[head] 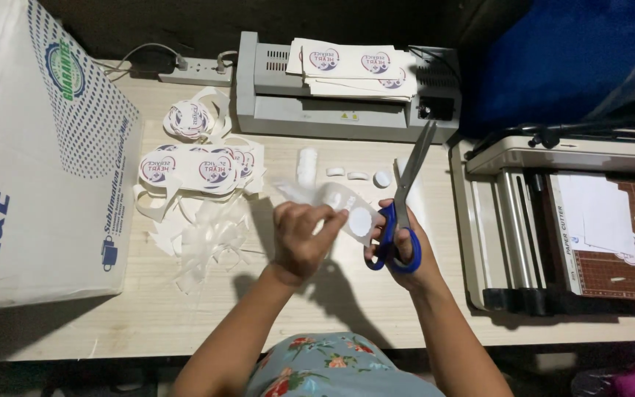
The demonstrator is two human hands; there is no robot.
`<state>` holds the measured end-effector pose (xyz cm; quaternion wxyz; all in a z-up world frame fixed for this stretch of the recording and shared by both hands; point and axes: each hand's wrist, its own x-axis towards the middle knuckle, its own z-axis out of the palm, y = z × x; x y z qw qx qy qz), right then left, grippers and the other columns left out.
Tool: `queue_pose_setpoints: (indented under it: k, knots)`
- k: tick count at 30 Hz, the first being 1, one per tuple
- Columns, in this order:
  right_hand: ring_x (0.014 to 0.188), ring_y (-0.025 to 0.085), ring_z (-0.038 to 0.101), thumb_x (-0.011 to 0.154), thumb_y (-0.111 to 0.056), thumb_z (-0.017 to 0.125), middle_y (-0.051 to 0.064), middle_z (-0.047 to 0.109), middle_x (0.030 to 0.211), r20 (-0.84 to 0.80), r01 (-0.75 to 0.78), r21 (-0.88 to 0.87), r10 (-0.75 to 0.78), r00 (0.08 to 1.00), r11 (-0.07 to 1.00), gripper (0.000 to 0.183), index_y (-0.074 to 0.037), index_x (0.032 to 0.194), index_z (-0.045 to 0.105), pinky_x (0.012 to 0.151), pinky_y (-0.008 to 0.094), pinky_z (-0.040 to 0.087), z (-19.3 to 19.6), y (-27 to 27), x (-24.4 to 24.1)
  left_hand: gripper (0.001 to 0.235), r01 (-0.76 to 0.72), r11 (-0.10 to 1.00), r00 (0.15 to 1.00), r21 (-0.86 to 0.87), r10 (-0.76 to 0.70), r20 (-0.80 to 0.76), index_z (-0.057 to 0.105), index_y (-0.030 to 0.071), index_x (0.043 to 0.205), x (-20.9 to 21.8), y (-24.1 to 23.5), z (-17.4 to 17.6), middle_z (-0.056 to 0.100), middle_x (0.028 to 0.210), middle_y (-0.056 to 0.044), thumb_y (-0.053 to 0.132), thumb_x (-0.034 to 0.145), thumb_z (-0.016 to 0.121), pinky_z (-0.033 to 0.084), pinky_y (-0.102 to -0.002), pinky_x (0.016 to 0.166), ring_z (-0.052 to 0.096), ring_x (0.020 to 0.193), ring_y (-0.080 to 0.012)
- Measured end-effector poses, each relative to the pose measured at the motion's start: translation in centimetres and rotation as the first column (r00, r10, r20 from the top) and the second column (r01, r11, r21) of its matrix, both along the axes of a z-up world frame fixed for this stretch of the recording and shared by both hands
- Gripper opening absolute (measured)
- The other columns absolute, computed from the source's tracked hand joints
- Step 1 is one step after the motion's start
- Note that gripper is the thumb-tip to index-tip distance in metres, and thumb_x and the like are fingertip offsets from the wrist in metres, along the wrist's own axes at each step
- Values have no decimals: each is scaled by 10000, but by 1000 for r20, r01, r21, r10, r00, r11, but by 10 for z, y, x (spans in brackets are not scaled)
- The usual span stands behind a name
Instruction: The person uses blue-handled scissors to cut circular stickers from a roll of white material on a wooden table. They repeatedly cut individual stickers and place them on the table next to a pile of previously cut stickers.
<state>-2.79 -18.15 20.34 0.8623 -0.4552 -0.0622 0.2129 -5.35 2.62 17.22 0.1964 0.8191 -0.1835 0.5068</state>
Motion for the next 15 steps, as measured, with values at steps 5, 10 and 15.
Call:
queue_pose_setpoints:
  k: [5,10,15]
  knots:
    - [730,141,611,846,-170,813,78,582,934,118,136,-257,-108,987,957,619,-25,1337,464,593,281,522,-9,3,6,169,-23,995,999,98,25,-19,782,198,1104,-25,-24,-40,603,1011,46,226,938,768,396,-358,854,491,929,-139]
    - [743,103,617,820,-116,805,37,600,948,243,217,-415,-122,962,884,610,-36,1333,484,597,238,520,4,8,10,332,288,923,780,-255,-381,-496,678,156,1121,-46,-51,-68,610,1074,13,430,995,816,499,-370,923,560,1037,-160]
    - [770,100,673,778,-153,825,35,661,877,267,140,-505,1,964,851,622,-49,1305,512,640,233,566,15,9,13,841,-116,-151,389,-982,-916,95,626,60,1260,-8,-37,-106,661,1041,0,705,738,761,533,-273,897,605,935,-108]
